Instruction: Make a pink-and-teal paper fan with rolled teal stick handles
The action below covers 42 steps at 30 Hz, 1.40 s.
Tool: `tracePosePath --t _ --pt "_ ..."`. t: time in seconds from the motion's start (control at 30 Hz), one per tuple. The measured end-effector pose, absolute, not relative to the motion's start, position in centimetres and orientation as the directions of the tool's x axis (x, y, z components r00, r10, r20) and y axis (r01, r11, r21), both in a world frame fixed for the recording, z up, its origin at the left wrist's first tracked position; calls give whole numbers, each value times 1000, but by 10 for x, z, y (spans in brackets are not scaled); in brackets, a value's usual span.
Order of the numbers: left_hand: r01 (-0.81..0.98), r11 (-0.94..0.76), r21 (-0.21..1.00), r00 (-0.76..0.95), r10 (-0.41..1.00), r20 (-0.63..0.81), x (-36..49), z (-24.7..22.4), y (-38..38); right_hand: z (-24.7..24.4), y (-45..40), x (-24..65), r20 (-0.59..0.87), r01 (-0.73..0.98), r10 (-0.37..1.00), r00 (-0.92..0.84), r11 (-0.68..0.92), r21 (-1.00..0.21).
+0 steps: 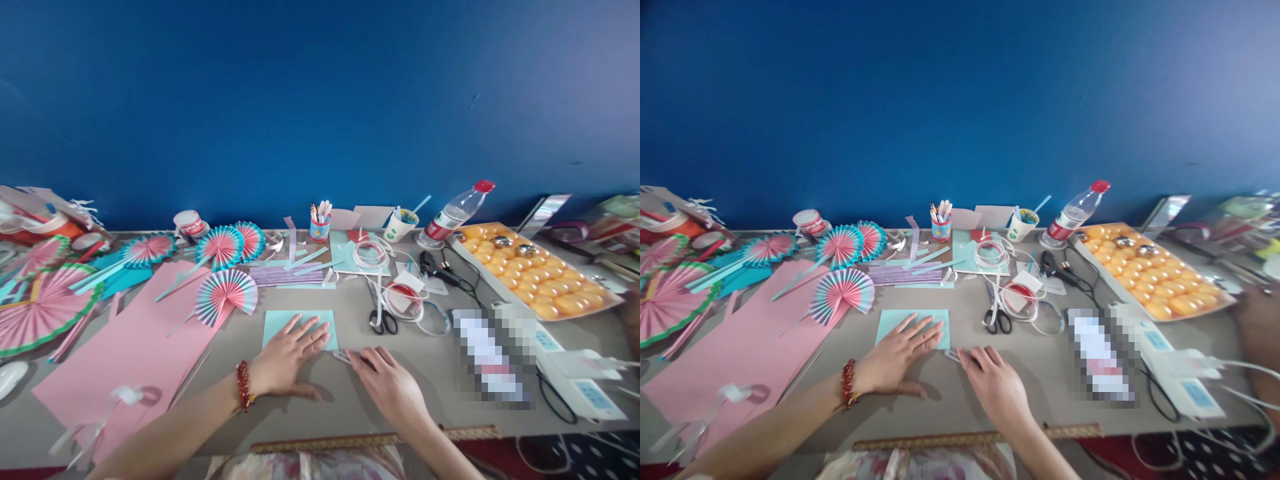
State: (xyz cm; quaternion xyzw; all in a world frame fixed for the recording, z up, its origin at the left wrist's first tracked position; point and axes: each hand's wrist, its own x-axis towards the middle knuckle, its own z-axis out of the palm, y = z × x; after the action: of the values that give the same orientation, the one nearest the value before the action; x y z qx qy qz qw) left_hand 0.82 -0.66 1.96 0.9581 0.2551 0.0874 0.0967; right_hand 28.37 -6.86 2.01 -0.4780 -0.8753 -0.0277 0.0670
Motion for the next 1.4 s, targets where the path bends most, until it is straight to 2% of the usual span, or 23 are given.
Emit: tracePosePath --t 0.4,0.67,1.0,1.4 --pt "473 -849 236 853 508 119 10 18 -8 18 -71 267 114 846 840 -531 532 17" --pt "462 -821 336 845 522 114 -5 33 17 19 -71 263 155 852 845 -512 522 -33" --pt "434 -889 143 889 449 88 -15 14 44 16 -72 265 148 842 832 -535 538 21" --pt "440 -891 114 891 449 74 -15 14 43 11 -76 243 177 849 834 -522 529 12"
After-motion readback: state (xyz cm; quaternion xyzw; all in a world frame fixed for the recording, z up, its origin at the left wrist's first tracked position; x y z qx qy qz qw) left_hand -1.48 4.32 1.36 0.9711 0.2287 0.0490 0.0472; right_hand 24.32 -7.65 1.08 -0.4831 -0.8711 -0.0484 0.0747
